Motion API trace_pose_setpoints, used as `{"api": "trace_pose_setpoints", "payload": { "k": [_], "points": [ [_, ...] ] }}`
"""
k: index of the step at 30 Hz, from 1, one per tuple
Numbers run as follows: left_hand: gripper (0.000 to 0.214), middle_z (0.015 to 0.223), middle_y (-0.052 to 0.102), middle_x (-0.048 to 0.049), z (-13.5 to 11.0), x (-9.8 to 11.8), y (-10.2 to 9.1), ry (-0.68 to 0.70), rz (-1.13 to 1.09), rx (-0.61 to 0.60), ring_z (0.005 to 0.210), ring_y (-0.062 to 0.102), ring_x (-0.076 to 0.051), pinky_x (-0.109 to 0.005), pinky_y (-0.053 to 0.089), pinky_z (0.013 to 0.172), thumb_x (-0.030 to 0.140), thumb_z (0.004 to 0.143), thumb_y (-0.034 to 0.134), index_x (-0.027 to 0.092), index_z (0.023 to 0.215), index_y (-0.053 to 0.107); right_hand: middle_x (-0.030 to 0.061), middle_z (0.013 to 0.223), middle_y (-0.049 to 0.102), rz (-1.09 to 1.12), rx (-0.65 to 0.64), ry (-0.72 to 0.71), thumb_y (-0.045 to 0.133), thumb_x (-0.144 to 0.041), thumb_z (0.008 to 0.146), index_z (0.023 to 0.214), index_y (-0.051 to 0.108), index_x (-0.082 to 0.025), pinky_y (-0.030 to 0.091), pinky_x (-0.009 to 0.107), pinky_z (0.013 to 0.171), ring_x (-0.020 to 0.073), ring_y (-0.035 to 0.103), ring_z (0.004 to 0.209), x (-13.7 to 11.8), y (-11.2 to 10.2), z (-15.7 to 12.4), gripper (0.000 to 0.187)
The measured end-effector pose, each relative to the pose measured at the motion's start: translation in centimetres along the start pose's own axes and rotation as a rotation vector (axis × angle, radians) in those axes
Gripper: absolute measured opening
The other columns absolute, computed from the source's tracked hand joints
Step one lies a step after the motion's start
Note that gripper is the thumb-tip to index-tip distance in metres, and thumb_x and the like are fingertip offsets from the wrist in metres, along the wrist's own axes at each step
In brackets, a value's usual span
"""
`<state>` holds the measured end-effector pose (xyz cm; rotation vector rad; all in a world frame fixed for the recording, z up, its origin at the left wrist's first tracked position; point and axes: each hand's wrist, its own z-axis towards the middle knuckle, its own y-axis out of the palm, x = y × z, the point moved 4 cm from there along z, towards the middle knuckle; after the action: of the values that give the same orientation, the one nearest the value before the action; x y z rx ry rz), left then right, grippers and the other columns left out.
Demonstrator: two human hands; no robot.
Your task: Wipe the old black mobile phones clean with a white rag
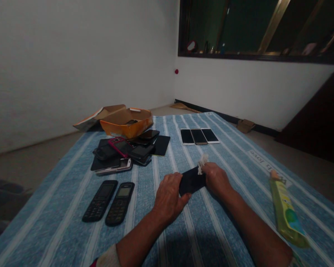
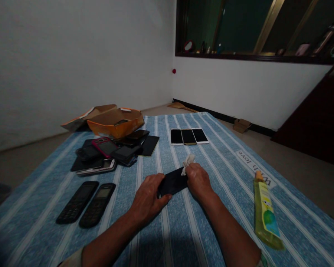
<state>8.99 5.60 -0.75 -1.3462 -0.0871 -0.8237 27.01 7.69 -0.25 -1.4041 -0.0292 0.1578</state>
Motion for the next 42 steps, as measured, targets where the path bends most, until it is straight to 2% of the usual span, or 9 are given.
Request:
{"api": "trace_pose_setpoints", "payload": {
  "k": [7,11,14,20,26,28,34,36,42],
  "points": [
    [0.04,0.107,0.062,-0.0078,-0.1,-0.2,0.1,0.003,-0.022,0.009,0.103,0.053,-0.029,-0.045,0.045,0.091,0.026,0.073,0.067,0.02,0.111,0.054,0.0094,0.093,0.067,0.034,0.036,-0.029,0.049,-0.004,0.088,0.089,0.07,-0.015,0.043,0.028,0.079,0.0226,0.058,0.096,-1.3,-0.1,-1.1,0.024],
    [0.047,0.11,0.062,-0.0093,-0.2,-0.3,0.1,0.02,-0.056,0.043,0.104,0.054,-0.029,-0.046,0.046,0.091,0.024,0.075,0.064,0.019,0.12,0.051,0.0109,0.097,0.067,0.19,0.152,-0.336,0.053,-0.01,0.092,0.098,0.069,-0.012,0.044,0.03,0.089,0.0222,0.057,0.098,-6.3,0.2,-2.4,0.017],
    [0.059,0.112,0.062,-0.0104,-0.4,-0.6,0.0,-0.011,-0.097,0.05,0.105,0.056,-0.029,-0.046,0.048,0.091,0.022,0.074,0.063,0.018,0.13,0.045,0.0099,0.1,0.067,0.239,0.153,-0.462,0.053,-0.011,0.093,0.098,0.069,-0.012,0.042,0.028,0.092,0.0203,0.057,0.101,-7.6,0.2,-1.8,0.016],
    [0.079,0.131,0.056,-0.0149,-0.6,-1.3,0.1,-0.039,-0.155,0.023,0.12,0.052,-0.033,-0.051,0.044,0.101,0.022,0.067,0.07,0.016,0.139,0.038,0.0077,0.087,0.064,0.135,0.154,-0.142,0.047,-0.005,0.09,0.083,0.069,-0.015,0.044,0.027,0.075,0.02,0.058,0.088,-2.1,-0.1,-0.6,0.025],
    [0.083,0.136,0.054,-0.0129,-0.7,-2.1,0.2,-0.011,-0.244,0.024,0.124,0.051,-0.031,-0.052,0.042,0.105,0.017,0.065,0.067,0.02,0.142,0.035,0.0106,0.1,0.067,0.28,0.218,-0.438,0.049,-0.007,0.091,0.097,0.069,-0.015,0.047,0.031,0.088,0.0218,0.057,0.104,-5.9,-0.1,-3.9,0.022],
    [0.083,0.138,0.052,-0.0129,-0.8,-2.3,0.1,-0.008,-0.263,0.016,0.127,0.049,-0.031,-0.052,0.041,0.107,0.016,0.066,0.067,0.021,0.142,0.035,0.0099,0.103,0.067,0.273,0.19,-0.445,0.049,-0.007,0.091,0.098,0.069,-0.016,0.047,0.032,0.091,0.0218,0.057,0.107,-6.2,0.0,-4.6,0.023],
    [0.084,0.14,0.051,-0.0152,-0.9,-2.4,-0.2,-0.022,-0.349,-0.025,0.13,0.047,-0.032,-0.053,0.037,0.11,0.017,0.066,0.067,0.019,0.144,0.036,0.0098,0.093,0.065,0.125,0.132,-0.066,0.042,0.0,0.087,0.09,0.071,-0.017,0.049,0.03,0.078,0.0229,0.06,0.094,-0.6,-0.4,-4.0,0.034],
    [0.084,0.141,0.051,-0.0153,-0.8,-2.6,-0.3,-0.037,-0.43,-0.019,0.131,0.047,-0.032,-0.052,0.035,0.112,0.015,0.065,0.066,0.018,0.144,0.037,0.0108,0.094,0.066,0.118,0.149,-0.063,0.043,0.0,0.086,0.09,0.072,-0.016,0.05,0.031,0.08,0.0235,0.06,0.095,-0.7,-0.3,-4.1,0.033],
    [0.076,0.138,0.056,-0.016,-0.2,-3.8,-0.2,-0.178,-0.714,0.008,0.127,0.053,-0.028,-0.049,0.042,0.106,0.008,0.064,0.054,0.016,0.139,0.041,0.0141,0.114,0.066,0.203,0.348,-0.452,0.047,-0.007,0.091,0.108,0.068,-0.014,0.049,0.039,0.095,0.0252,0.057,0.113,-7.4,0.9,-5.8,0.028]
  ]
}}
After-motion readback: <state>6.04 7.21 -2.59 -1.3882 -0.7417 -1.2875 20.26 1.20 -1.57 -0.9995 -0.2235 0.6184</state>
